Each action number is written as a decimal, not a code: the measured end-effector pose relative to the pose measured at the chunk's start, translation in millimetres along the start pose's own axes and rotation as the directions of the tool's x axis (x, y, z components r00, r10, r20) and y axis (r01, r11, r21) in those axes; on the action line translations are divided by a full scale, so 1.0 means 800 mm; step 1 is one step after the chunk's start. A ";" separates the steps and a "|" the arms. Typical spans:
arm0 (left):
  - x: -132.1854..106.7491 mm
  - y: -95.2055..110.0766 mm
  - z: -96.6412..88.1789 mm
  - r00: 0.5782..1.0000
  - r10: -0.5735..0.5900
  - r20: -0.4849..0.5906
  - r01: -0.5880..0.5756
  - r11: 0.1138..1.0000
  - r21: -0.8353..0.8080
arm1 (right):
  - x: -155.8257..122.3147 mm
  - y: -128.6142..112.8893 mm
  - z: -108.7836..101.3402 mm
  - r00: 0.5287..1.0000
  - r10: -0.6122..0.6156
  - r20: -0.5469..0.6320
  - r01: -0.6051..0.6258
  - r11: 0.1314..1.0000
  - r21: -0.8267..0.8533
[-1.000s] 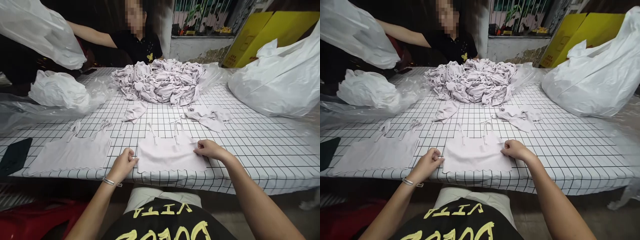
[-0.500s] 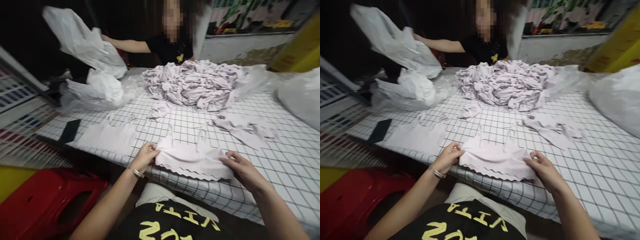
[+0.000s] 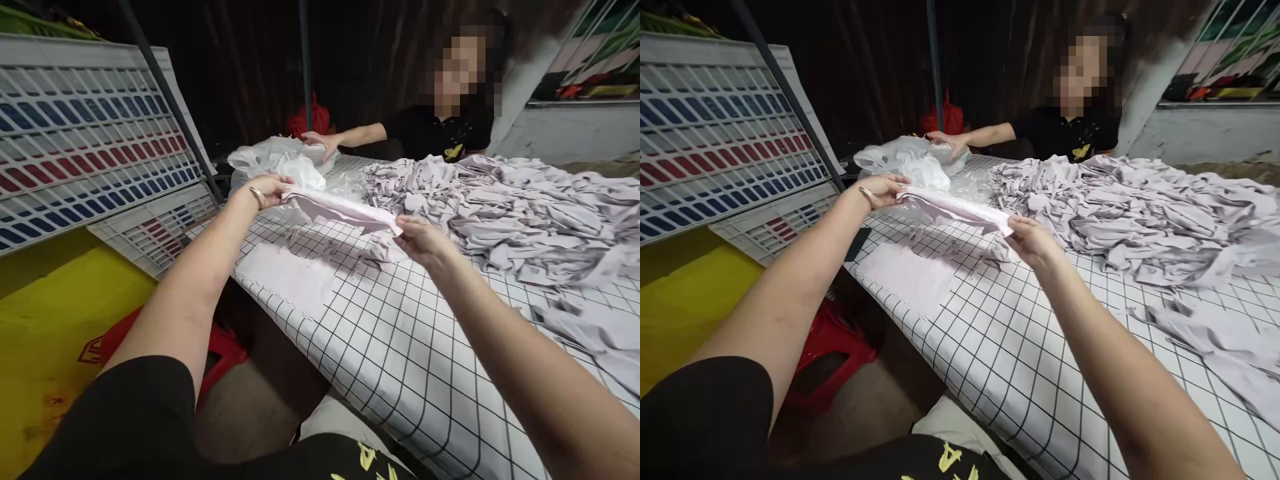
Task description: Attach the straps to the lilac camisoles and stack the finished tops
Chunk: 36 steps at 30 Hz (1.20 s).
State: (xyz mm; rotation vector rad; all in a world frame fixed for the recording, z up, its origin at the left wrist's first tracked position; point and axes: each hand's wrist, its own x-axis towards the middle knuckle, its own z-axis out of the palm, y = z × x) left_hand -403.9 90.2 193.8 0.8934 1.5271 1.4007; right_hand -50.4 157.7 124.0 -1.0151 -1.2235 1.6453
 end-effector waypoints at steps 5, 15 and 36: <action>-0.018 -0.074 -0.110 0.975 -0.211 -0.072 0.218 0.968 0.124 | -0.025 0.096 0.104 0.950 0.292 0.109 -0.303 0.947 0.103; -0.068 -0.194 -0.199 0.933 -0.353 -0.067 0.359 0.903 0.235 | -0.086 0.167 0.139 0.901 0.365 0.234 -0.364 0.930 -0.047; -0.020 -0.217 -0.158 0.933 -0.185 -0.308 0.359 0.508 0.783 | -0.073 0.190 0.121 0.955 -0.038 0.296 0.275 0.496 -0.824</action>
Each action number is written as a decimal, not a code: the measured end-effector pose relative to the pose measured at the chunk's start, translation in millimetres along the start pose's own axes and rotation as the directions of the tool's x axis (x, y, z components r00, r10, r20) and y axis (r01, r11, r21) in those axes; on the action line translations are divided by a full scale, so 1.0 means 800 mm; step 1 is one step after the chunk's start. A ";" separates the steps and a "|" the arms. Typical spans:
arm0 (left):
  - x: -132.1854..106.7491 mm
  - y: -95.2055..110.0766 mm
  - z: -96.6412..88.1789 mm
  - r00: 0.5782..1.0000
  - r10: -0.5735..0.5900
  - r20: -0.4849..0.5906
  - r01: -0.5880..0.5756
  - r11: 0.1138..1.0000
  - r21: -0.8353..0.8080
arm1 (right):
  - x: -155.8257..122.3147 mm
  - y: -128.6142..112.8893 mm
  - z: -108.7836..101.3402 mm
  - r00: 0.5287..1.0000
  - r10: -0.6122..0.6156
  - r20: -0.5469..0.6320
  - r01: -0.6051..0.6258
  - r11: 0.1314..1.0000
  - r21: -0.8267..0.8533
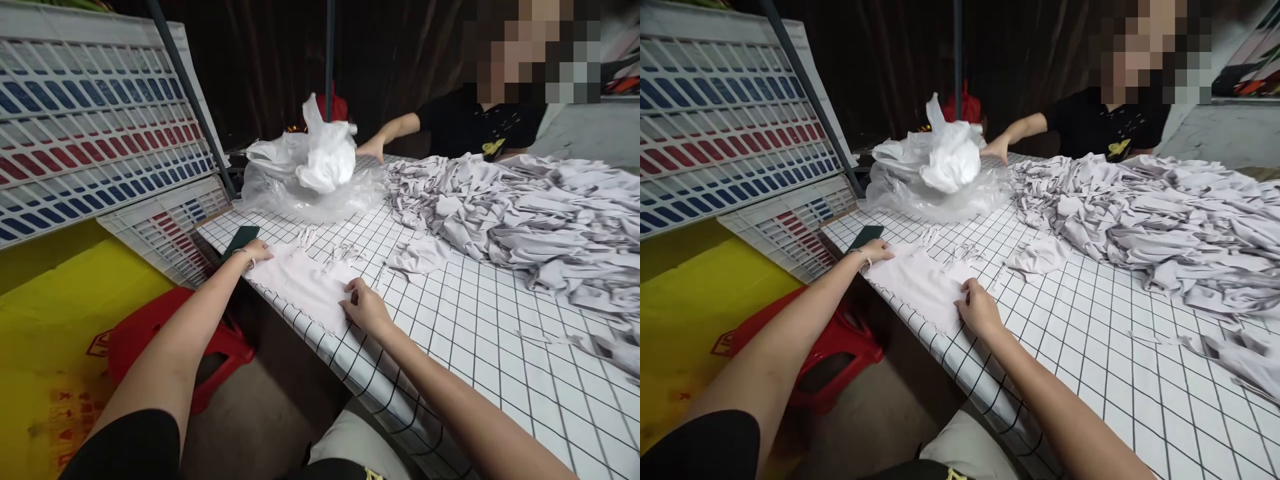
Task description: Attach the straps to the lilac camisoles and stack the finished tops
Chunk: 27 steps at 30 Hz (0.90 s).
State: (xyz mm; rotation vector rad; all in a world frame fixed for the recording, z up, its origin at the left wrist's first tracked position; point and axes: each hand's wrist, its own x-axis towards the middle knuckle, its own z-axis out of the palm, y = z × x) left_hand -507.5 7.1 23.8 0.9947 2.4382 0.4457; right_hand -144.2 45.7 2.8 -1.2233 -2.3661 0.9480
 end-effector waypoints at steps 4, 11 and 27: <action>-0.005 0.014 -0.005 1.000 0.019 0.014 -0.020 0.996 0.092 | -0.002 0.002 0.000 1.000 -0.007 0.002 0.007 0.999 -0.034; -0.013 0.024 -0.001 0.995 0.073 -0.067 -0.060 0.982 0.178 | -0.012 0.000 -0.001 0.999 -0.030 -0.026 0.029 0.999 -0.025; -0.110 0.104 0.068 0.831 0.487 -0.268 -0.419 0.866 0.273 | -0.134 0.092 -0.071 0.988 -0.040 -0.148 0.044 0.999 0.023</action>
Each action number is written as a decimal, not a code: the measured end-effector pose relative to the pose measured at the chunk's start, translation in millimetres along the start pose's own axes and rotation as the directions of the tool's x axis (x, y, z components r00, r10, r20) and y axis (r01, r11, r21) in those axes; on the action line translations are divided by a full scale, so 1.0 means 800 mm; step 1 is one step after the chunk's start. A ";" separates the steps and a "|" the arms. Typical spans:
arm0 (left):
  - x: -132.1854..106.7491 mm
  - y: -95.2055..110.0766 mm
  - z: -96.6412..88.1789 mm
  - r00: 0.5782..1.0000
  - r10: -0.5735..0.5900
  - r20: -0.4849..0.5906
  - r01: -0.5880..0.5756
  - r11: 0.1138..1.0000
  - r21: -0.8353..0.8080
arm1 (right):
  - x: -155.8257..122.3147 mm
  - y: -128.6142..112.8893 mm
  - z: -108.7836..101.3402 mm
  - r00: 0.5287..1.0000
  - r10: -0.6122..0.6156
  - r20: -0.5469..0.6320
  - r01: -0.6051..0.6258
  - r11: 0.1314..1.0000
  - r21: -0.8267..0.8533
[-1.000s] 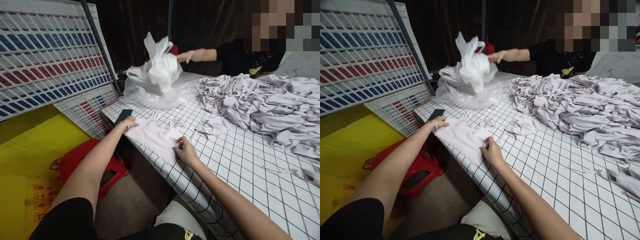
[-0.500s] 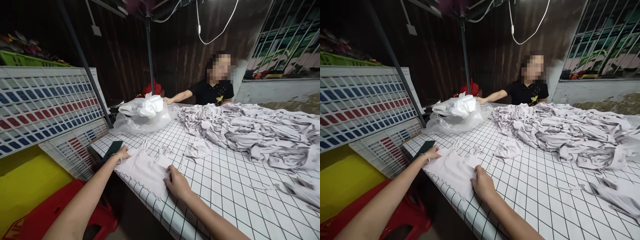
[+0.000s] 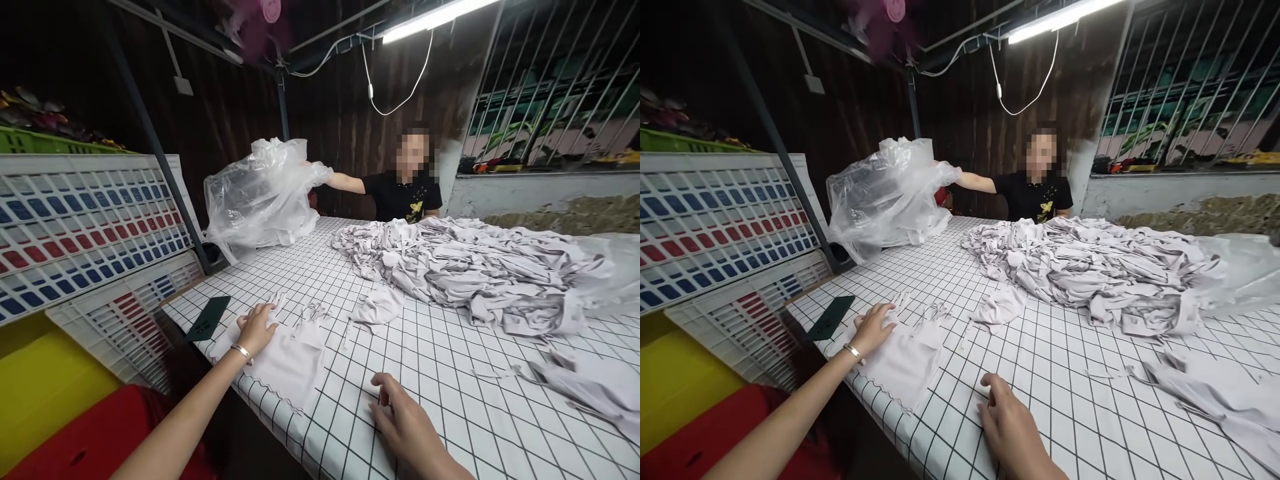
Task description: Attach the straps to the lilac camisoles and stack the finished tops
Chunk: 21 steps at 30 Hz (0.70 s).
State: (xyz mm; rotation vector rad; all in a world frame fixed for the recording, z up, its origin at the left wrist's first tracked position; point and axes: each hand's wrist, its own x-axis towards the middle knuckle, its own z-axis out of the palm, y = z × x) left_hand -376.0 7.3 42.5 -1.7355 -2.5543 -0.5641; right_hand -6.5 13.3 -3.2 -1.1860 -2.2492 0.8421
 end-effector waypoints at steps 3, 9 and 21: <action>-0.006 0.027 0.003 0.997 0.069 -0.019 -0.069 0.998 -0.001 | -0.015 0.017 -0.020 0.998 0.051 -0.024 -0.051 0.999 -0.004; -0.012 0.081 0.010 0.984 0.177 0.014 -0.177 0.984 -0.003 | -0.035 0.025 -0.054 0.989 0.092 -0.112 -0.095 0.995 -0.024; 0.038 0.215 0.072 0.947 0.241 0.214 -0.201 0.960 -0.195 | -0.053 0.060 -0.126 0.904 0.276 -0.326 -0.261 0.961 0.090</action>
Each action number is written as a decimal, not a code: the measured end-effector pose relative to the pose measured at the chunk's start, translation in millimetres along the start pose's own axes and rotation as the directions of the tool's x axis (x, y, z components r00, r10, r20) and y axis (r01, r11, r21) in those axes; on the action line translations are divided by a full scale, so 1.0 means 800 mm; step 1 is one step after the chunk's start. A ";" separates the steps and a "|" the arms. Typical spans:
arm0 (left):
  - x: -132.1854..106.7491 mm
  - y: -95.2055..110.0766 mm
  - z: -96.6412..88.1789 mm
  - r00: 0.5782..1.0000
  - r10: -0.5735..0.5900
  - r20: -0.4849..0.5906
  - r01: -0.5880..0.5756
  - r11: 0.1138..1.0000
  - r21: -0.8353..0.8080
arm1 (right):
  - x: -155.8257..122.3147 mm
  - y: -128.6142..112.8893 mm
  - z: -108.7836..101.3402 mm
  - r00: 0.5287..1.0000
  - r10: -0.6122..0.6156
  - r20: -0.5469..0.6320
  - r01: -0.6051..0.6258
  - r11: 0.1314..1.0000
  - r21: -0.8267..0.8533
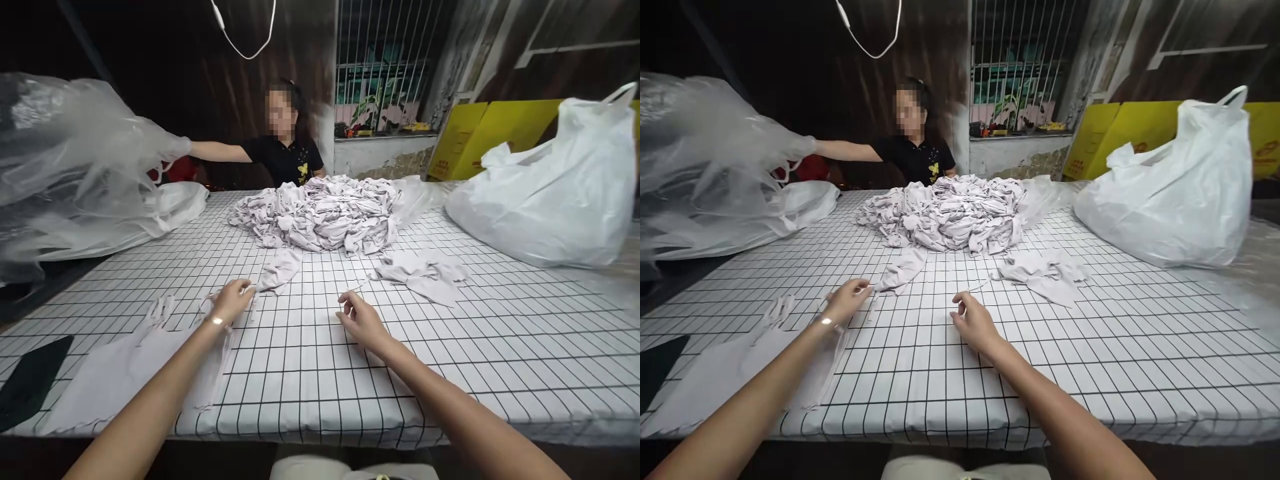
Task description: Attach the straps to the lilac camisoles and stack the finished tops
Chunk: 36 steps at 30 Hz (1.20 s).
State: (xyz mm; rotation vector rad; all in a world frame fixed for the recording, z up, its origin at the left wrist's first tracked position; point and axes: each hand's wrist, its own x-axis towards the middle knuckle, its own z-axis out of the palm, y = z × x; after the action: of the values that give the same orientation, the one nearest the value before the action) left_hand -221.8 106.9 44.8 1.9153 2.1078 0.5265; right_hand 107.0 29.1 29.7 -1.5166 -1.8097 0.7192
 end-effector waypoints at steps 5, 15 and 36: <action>0.058 0.049 0.031 0.999 0.031 0.036 -0.033 0.996 0.084 | 0.006 -0.013 0.001 0.998 -0.064 0.013 0.064 0.998 0.015; -0.076 0.137 0.085 0.572 0.793 0.211 -0.787 0.603 -0.132 | 0.022 0.012 -0.026 0.995 0.053 -0.085 -0.047 0.996 0.079; -0.208 0.116 0.082 0.429 0.875 0.222 -0.882 0.459 -0.104 | 0.002 0.021 -0.061 0.998 0.055 0.036 -0.041 0.950 -0.308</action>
State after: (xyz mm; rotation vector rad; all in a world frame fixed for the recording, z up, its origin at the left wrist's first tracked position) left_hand -92.7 -45.0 14.9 2.8382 0.7638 0.3731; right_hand 154.7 33.3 48.0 -1.7611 -1.9956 0.5130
